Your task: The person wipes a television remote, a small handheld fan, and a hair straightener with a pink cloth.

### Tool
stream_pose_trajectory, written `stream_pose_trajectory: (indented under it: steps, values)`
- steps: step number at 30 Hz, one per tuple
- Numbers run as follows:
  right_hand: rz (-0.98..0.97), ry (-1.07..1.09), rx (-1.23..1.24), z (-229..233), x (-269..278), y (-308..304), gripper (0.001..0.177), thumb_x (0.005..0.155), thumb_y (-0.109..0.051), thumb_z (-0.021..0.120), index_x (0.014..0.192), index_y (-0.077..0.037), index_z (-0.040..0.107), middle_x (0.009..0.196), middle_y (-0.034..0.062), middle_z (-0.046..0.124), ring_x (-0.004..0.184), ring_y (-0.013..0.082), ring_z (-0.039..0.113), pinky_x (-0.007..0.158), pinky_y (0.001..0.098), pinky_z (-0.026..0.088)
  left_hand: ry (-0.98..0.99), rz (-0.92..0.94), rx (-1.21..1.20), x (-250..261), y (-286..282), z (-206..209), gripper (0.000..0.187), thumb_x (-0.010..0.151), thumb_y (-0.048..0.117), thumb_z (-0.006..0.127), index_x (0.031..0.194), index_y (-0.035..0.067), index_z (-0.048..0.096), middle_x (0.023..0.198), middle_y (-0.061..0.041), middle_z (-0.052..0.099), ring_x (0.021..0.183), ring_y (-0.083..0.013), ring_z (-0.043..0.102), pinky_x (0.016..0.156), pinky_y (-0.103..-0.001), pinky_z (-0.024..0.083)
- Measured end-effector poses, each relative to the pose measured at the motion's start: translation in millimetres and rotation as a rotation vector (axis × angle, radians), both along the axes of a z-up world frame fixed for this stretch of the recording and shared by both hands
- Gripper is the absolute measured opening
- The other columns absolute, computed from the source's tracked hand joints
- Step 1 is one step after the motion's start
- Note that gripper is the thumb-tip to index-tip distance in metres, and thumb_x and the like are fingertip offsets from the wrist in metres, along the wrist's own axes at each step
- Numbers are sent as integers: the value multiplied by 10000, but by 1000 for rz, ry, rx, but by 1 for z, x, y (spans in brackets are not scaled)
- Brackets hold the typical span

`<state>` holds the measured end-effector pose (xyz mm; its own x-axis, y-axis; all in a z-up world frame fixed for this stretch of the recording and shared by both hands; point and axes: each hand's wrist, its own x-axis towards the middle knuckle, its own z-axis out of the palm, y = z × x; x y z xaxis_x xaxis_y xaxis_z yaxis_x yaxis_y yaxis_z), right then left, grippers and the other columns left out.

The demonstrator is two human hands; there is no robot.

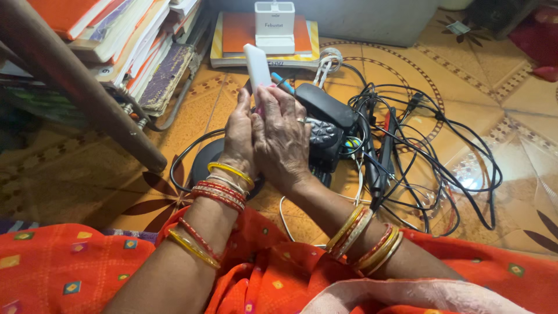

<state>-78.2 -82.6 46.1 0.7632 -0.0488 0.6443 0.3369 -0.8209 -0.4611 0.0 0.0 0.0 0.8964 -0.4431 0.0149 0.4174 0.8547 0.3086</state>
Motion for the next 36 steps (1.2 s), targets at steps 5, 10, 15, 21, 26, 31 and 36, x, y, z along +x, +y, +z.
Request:
stream_pose_trajectory:
  steps: [5,10,15,21,26,31,36]
  values:
    - [-21,-108,91,-1,31,-39,247,1074,-182,568,1299,-101,629,1255,144,610,1078,280,654,902,392,557,-55,154,49,-20,-24,18,418,988,211,619,1389,111,556,1194,-82,679,1082,-191,673,963,-372,592]
    - [42,49,501,5,54,-96,187,1013,-117,575,1145,-61,696,1051,71,713,942,181,697,839,332,590,-86,59,168,-27,-29,33,388,933,140,658,1298,82,537,1084,-68,695,943,-169,718,818,-374,641]
    - [273,50,812,56,51,-108,156,1046,-95,524,1125,-43,648,937,37,682,736,149,605,632,299,541,-218,99,237,-13,-15,33,319,1006,47,663,1286,45,510,1089,-156,728,883,-179,689,759,-322,622]
    - [149,-277,-95,58,34,-53,149,1154,-125,523,1246,-28,589,1241,177,586,961,237,627,775,372,557,-271,-132,96,-26,-19,40,389,1024,366,404,1272,92,527,1116,-128,686,929,-273,713,767,-471,630]
    - [222,-178,-236,35,-4,-13,309,1004,-166,599,1298,-72,616,1344,180,568,1166,374,565,880,576,459,-202,104,98,-13,5,27,463,1077,355,358,1376,65,559,1310,-125,641,1220,-249,617,1086,-400,515]
    - [335,-137,-79,30,8,-15,271,1067,-118,555,1329,-70,607,1375,154,569,1268,358,573,1080,479,497,-125,127,60,-6,8,24,491,1068,466,415,1331,84,576,1243,-113,645,1183,-245,621,1061,-416,522]
    - [159,125,346,39,20,-35,281,1020,-149,511,1279,-102,610,1221,129,598,1076,289,695,914,396,580,-134,-54,46,-22,-28,35,528,1053,546,451,1323,108,572,1226,-86,657,1141,-222,642,1004,-403,551]
